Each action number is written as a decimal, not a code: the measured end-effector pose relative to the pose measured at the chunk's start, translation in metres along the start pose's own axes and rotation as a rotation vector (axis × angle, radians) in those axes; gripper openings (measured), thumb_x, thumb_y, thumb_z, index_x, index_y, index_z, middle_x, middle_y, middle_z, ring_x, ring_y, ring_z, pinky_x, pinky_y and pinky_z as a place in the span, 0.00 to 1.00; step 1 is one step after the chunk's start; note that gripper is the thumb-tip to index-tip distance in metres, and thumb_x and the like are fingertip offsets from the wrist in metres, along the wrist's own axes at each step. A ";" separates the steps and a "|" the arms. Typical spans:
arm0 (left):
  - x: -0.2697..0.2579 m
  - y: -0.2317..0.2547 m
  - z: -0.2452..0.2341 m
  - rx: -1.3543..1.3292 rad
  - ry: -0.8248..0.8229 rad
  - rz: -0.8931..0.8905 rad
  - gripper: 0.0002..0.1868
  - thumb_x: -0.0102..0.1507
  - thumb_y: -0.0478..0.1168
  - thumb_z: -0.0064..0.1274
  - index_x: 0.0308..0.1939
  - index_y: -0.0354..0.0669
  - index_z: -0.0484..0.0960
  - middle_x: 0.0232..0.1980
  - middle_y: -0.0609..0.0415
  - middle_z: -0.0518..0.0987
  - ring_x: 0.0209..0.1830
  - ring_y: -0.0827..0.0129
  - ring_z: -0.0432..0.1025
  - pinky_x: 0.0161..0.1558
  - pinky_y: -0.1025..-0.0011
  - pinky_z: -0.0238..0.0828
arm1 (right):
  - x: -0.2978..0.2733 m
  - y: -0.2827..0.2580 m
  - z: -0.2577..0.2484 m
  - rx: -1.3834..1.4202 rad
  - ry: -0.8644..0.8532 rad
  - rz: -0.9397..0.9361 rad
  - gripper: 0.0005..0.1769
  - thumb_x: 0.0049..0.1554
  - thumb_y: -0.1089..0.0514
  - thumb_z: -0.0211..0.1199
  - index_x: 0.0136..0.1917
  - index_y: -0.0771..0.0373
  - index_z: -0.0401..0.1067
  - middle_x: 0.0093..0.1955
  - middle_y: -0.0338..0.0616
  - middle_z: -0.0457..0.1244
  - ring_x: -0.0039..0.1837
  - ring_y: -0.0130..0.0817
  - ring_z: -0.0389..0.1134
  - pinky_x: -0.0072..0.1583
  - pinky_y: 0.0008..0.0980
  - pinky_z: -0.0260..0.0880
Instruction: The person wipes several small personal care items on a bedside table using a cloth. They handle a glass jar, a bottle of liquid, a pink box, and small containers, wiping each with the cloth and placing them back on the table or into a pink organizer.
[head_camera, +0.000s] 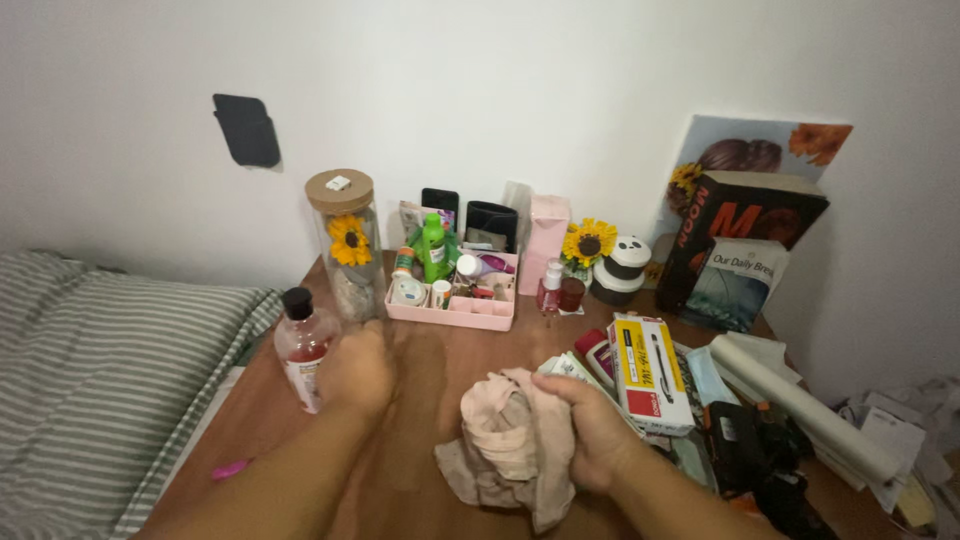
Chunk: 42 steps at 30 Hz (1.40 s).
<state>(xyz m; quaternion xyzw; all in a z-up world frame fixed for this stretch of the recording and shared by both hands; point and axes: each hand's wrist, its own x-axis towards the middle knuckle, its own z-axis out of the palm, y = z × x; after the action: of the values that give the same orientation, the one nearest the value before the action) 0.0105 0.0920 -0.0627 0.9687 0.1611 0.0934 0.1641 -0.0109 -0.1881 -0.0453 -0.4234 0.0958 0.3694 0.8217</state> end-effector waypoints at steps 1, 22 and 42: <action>0.001 0.004 -0.004 0.018 0.003 -0.019 0.13 0.64 0.38 0.47 0.51 0.44 0.80 0.56 0.42 0.80 0.58 0.47 0.76 0.52 0.48 0.75 | -0.002 -0.005 -0.002 0.010 -0.002 -0.007 0.27 0.57 0.48 0.53 0.62 0.67 0.72 0.58 0.57 0.70 0.59 0.51 0.72 0.66 0.50 0.69; 0.147 0.200 0.148 -0.382 -0.249 0.221 0.23 0.55 0.45 0.60 0.54 0.49 0.82 0.53 0.45 0.82 0.54 0.51 0.77 0.56 0.56 0.71 | -0.035 -0.086 -0.078 0.124 0.147 -0.201 0.23 0.53 0.51 0.56 0.55 0.68 0.75 0.48 0.55 0.72 0.48 0.47 0.74 0.55 0.45 0.76; 0.109 0.193 0.138 -0.406 -0.109 0.215 0.26 0.50 0.49 0.71 0.45 0.45 0.78 0.43 0.44 0.82 0.46 0.49 0.77 0.47 0.54 0.74 | -0.026 -0.105 -0.077 0.016 0.157 -0.226 0.26 0.52 0.51 0.55 0.58 0.70 0.74 0.51 0.57 0.71 0.50 0.47 0.75 0.56 0.47 0.76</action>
<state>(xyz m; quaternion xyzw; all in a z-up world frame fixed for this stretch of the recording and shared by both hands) 0.1988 -0.0833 -0.1099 0.9310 0.0257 0.0882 0.3534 0.0548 -0.2994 -0.0151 -0.4527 0.1143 0.2395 0.8513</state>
